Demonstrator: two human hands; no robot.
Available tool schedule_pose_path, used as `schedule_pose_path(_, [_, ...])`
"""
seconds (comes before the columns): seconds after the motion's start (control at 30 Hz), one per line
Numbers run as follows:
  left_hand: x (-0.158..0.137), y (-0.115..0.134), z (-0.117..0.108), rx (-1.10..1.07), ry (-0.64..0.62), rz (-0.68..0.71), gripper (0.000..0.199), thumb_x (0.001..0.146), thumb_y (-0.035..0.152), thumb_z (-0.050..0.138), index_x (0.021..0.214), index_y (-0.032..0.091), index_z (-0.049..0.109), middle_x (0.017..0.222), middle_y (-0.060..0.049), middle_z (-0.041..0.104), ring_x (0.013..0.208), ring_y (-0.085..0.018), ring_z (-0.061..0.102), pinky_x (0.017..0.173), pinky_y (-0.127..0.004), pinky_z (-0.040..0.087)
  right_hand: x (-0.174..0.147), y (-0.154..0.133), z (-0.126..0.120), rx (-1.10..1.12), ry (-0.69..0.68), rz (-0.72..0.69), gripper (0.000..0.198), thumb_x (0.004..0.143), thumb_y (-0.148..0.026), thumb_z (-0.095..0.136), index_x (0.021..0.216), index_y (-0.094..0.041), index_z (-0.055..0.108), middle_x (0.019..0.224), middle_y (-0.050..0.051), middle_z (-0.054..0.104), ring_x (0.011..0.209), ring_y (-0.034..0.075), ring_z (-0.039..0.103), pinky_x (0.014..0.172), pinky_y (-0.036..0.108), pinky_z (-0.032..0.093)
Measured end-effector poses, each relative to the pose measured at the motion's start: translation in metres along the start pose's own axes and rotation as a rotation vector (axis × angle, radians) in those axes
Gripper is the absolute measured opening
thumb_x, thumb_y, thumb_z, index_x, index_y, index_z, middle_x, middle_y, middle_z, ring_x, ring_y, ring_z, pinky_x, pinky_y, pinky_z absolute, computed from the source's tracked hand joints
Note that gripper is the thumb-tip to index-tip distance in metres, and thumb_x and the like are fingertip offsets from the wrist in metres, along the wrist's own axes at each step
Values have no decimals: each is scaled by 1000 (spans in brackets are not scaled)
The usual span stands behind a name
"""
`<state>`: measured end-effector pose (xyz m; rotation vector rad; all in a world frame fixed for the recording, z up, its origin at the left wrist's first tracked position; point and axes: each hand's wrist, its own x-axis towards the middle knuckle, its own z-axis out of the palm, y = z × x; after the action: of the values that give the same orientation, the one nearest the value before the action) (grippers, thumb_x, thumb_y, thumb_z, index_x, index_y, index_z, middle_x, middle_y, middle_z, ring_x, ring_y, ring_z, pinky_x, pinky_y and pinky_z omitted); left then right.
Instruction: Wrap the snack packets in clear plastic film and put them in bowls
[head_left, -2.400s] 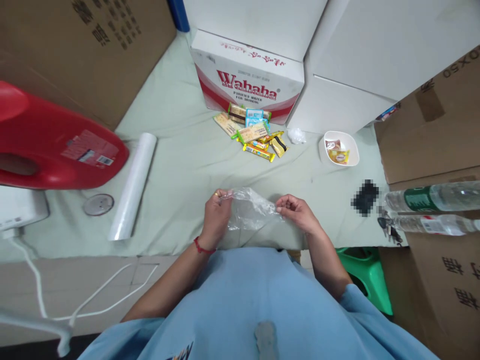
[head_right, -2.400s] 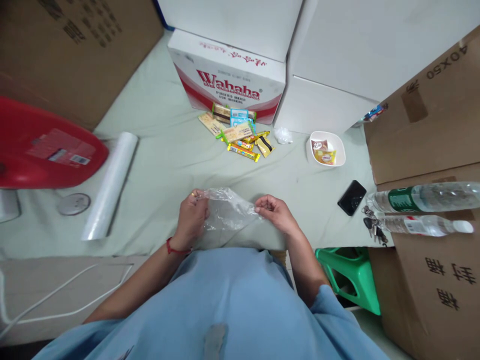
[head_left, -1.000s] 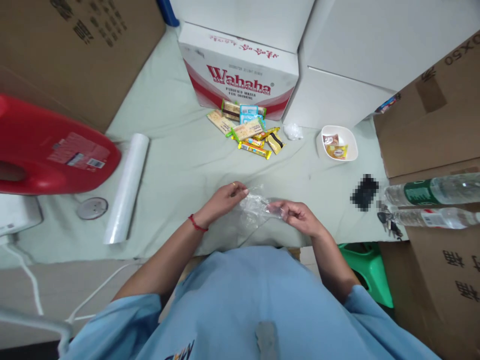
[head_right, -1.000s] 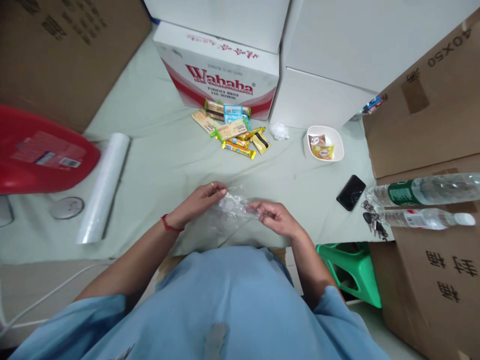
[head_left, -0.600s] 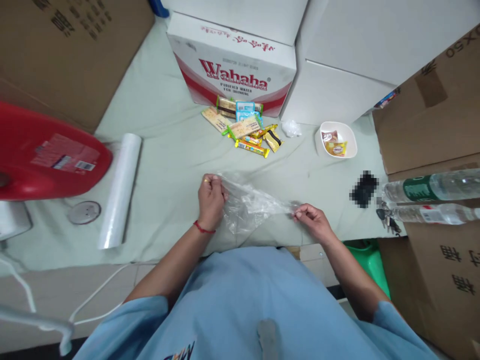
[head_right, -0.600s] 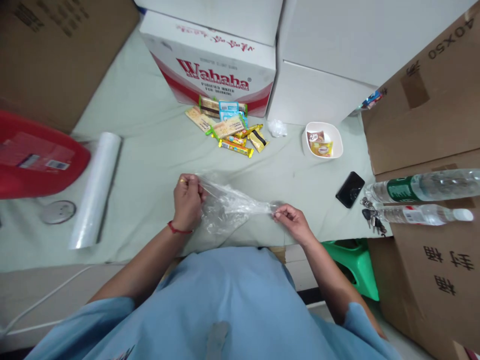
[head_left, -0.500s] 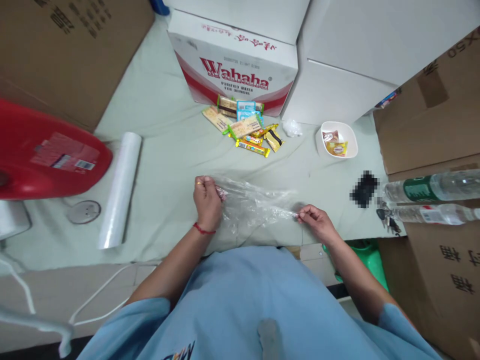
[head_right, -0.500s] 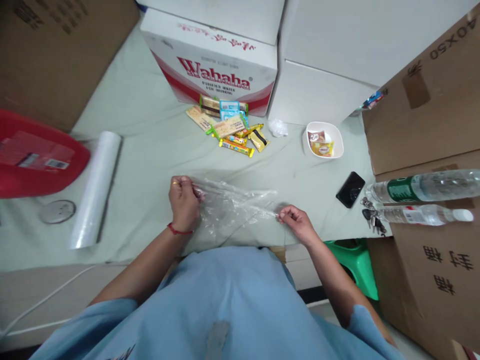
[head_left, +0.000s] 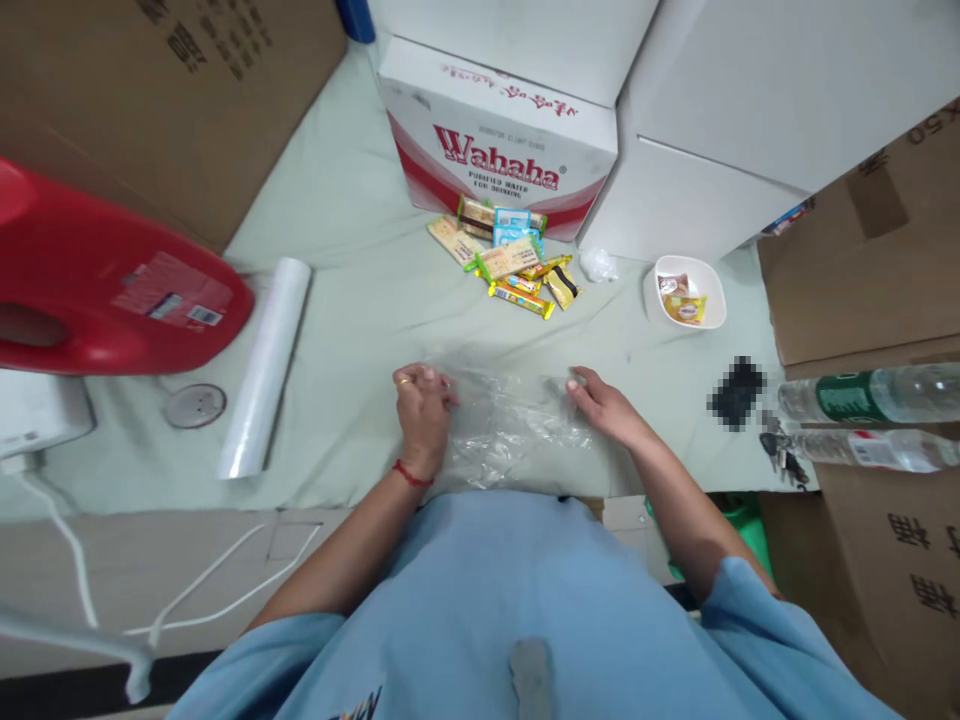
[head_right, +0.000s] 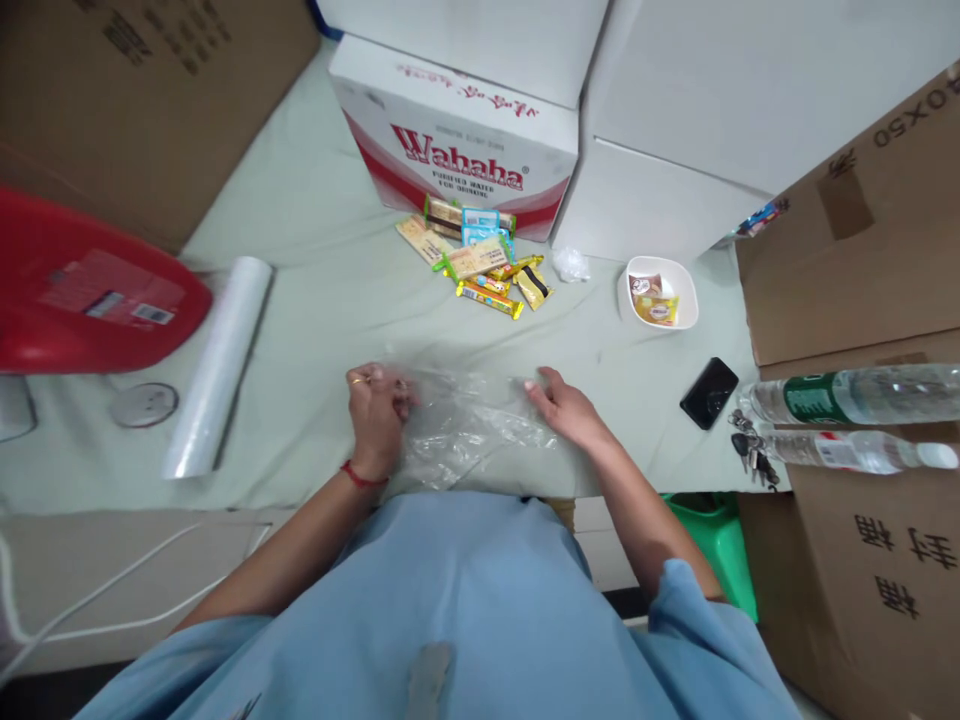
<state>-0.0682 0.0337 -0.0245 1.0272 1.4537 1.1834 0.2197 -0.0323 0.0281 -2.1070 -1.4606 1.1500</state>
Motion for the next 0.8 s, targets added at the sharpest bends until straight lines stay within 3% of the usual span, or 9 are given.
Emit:
schedule_pose_path(0.1, [-4,4,-7,224,-90,17,39,102,61,51,90,24,53,70,4,62,58,-14,58,63,-28,44,11,2,19,218,12,-56,68,84,-52,73,141,-19,56,80,0,71,73,19,64,71,32,51])
schedule_pose_path(0.17, [-2,7,-11,376,-145,71,47,108,55,38,77,24,54,63,2,58,61,-16,57,67,-30,43,20,5,20,392,8,-72,62,79,-46,74,132,-20,57,78,-2,69,68,16,61,67,30,49])
schedule_pose_path(0.33, [22,7,-20,588,-183,266,50,108,51,34,72,24,55,60,-1,54,63,-20,55,66,-31,36,44,9,-8,609,68,-58,59,69,-44,80,120,-23,58,78,-4,68,67,14,62,66,29,50])
schedule_pose_path(0.43, [36,3,-21,680,-168,299,45,105,51,41,70,25,51,56,1,46,58,-21,50,64,-31,32,55,13,-26,575,153,-111,53,72,-46,80,115,-22,62,77,-4,65,67,14,59,68,30,49])
schedule_pose_path(0.5, [39,1,-20,717,-147,268,36,102,51,48,78,25,57,59,1,48,61,-22,51,64,-31,33,63,18,-33,520,175,-129,46,76,-48,77,111,-20,64,76,-3,64,66,13,56,69,31,48])
schedule_pose_path(0.57, [40,0,-18,723,-94,269,26,97,48,56,99,23,64,77,-3,61,71,-23,57,68,-31,39,68,22,-38,426,215,-132,41,79,-48,73,107,-19,67,79,-1,64,69,15,56,73,32,49])
schedule_pose_path(0.67, [39,2,-15,729,-28,410,41,91,38,65,126,17,63,115,-14,65,96,-27,61,84,-38,48,66,20,-46,210,455,-151,35,83,-47,69,103,-18,71,98,7,68,87,20,61,82,38,54])
schedule_pose_path(0.73, [41,4,-13,772,-106,545,40,89,27,63,128,18,67,127,-17,63,110,-30,58,96,-44,48,55,11,-49,86,678,-213,33,90,-48,65,104,-19,73,114,13,66,101,25,62,88,41,56])
schedule_pose_path(0.8, [45,6,-12,831,-275,633,33,90,19,59,119,23,74,128,-16,66,120,-33,55,102,-50,45,38,-3,-44,11,760,-314,35,100,-51,57,108,-22,73,118,14,66,107,26,61,90,41,56])
